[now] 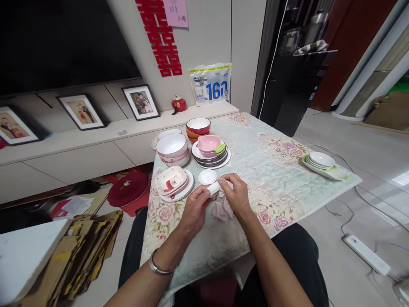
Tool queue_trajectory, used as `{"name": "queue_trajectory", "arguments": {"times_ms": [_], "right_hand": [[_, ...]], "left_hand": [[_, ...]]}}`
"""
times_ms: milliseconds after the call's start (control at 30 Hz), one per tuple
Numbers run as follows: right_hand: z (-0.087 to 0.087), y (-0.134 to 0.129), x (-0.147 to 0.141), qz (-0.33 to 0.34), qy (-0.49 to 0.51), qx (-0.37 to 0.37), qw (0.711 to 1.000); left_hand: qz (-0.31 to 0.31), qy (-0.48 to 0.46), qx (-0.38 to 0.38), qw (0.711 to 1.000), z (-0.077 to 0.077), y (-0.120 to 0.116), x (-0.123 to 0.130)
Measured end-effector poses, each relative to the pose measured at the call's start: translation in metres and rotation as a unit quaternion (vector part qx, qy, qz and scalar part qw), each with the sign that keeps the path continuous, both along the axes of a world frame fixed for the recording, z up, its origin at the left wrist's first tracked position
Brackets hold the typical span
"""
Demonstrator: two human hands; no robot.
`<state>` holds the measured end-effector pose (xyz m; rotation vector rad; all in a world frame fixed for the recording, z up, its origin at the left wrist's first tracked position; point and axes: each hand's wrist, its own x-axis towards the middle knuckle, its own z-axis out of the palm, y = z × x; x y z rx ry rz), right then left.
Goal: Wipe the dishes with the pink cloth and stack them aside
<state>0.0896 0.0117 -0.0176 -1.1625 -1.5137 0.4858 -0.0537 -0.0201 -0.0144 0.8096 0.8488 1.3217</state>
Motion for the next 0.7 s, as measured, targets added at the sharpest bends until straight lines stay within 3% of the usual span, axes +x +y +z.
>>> {"name": "queue_trajectory", "arguments": {"times_ms": [200, 267, 467, 700], "right_hand": [[0.007, -0.016, -0.013, 0.06, -0.081, 0.083, 0.991], [0.006, -0.016, -0.013, 0.064, -0.082, 0.08, 0.991], [0.001, -0.009, -0.007, -0.011, -0.015, 0.033, 0.999], [0.004, -0.016, -0.015, 0.058, -0.081, 0.08, 0.992]], "left_hand": [[-0.016, 0.047, 0.019, 0.999, -0.005, -0.003, -0.005], [-0.011, 0.045, 0.015, 0.999, -0.004, -0.003, -0.005], [0.007, -0.026, -0.024, 0.999, 0.007, -0.005, -0.003], [0.016, -0.021, -0.031, 0.999, 0.009, -0.005, -0.003]]}}
